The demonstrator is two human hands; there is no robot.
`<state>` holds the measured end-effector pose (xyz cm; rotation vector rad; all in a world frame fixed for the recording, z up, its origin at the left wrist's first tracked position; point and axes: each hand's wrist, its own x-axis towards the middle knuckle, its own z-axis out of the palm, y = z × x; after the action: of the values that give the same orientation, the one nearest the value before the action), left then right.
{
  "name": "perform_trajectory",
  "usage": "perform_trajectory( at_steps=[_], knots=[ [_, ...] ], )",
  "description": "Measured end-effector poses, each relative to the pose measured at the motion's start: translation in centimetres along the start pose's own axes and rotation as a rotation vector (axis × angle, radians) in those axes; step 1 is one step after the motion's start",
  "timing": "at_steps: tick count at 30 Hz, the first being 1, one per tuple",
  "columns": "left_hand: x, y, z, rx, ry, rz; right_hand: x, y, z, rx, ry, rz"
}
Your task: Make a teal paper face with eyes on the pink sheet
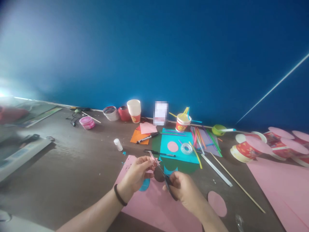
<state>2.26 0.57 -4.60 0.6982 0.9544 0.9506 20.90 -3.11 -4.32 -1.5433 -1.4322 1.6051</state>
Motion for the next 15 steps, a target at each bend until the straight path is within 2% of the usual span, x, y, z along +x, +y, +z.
perform_trajectory(
  at_steps=[5,15],
  knots=[
    [0.0,0.1,0.0,-0.004,-0.014,0.004,-0.1,-0.2,0.0,0.013,-0.003,-0.003],
    [0.2,-0.2,-0.2,0.033,-0.023,0.021,-0.8,-2.3,-0.1,-0.013,-0.011,0.058]
  ],
)
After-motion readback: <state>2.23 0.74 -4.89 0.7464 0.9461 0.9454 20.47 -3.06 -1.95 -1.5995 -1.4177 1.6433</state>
